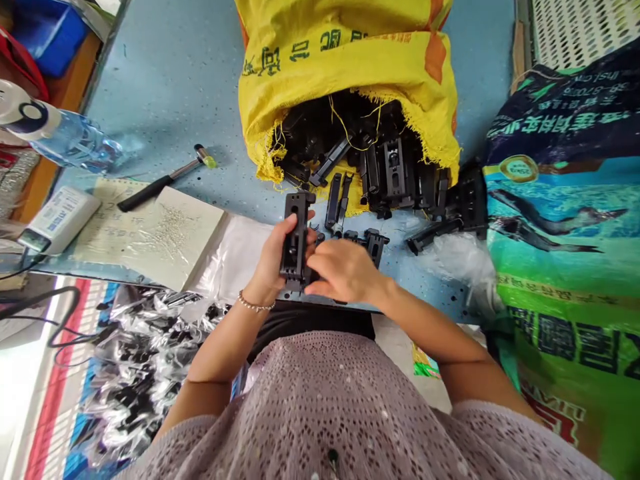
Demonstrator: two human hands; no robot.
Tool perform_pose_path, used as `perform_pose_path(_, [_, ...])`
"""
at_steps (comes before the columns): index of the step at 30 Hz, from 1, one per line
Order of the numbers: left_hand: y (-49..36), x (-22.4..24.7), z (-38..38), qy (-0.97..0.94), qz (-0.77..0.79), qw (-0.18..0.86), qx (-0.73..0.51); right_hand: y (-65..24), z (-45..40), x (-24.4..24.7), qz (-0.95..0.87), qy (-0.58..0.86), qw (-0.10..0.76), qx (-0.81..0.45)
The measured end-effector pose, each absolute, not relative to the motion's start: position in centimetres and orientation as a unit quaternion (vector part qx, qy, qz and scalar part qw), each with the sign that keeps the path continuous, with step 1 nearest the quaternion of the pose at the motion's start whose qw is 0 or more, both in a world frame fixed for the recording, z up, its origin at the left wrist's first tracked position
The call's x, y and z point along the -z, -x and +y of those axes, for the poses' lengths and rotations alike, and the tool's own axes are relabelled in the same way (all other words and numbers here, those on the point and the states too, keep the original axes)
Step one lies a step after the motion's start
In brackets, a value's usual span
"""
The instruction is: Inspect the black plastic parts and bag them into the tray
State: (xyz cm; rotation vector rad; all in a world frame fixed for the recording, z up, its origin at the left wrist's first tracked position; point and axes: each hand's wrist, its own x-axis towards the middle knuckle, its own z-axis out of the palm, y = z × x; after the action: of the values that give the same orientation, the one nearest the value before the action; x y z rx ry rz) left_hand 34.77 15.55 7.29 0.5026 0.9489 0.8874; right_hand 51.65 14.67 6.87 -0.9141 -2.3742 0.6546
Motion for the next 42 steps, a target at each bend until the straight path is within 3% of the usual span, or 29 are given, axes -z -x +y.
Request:
perform_pose_path(5, [-33.7,-6.3,15.2,-0.273,0.501,0.729,-0.379,-51.1,13.4,-5.5,-0.88,0.328,0.2,-0.278])
perform_pose_path(8, [-31.7,-5.3,14.9,-0.454,0.632,0.518,-0.355,-52.3,16.0,-6.0,-0.847,0.444,0.146,-0.253])
perform_pose_path(11, [-31.3,-4.3,14.2,-0.606,0.701,0.308,-0.216,-52.8,20.1,-6.2,-0.762,0.624,0.06,-0.162])
perform_pose_path(15, [-33.9,-3.4,13.0,-0.691,0.675,0.249,-0.067,-52.3,24.8,-5.1,-0.722,0.677,-0.034,-0.139])
perform_pose_path(18, [-34.9,-3.2,12.8,-0.699,0.667,0.251,-0.068,-52.7,26.5,-4.5,-0.707,0.687,-0.015,-0.165])
perform_pose_path(23, [-33.4,-2.2,13.5,-0.671,0.62,0.365,-0.181,-53.9,26.6,-4.3,-0.7,0.688,0.019,-0.19])
perform_pose_path(29, [-33.0,0.1,13.7,-0.698,0.65,0.198,-0.226,-53.0,27.0,-3.5,-0.716,0.673,0.012,-0.185])
perform_pose_path(32, [-32.3,0.7,13.9,-0.704,0.649,0.176,-0.228,-53.3,27.2,-3.7,-0.71,0.677,0.042,-0.192])
perform_pose_path(35, [-31.6,0.4,14.0,-0.688,0.641,0.218,-0.263,-53.9,25.8,-5.2,-0.688,0.656,0.164,-0.264])
perform_pose_path(39, [-32.7,-2.1,13.7,-0.63,0.571,0.336,-0.405,-53.2,20.1,-7.9,-0.652,0.528,0.356,-0.411])
perform_pose_path(42, [-34.1,-4.7,13.4,-0.551,0.482,0.498,-0.464,-52.6,15.9,-8.8,-0.624,0.453,0.364,-0.522])
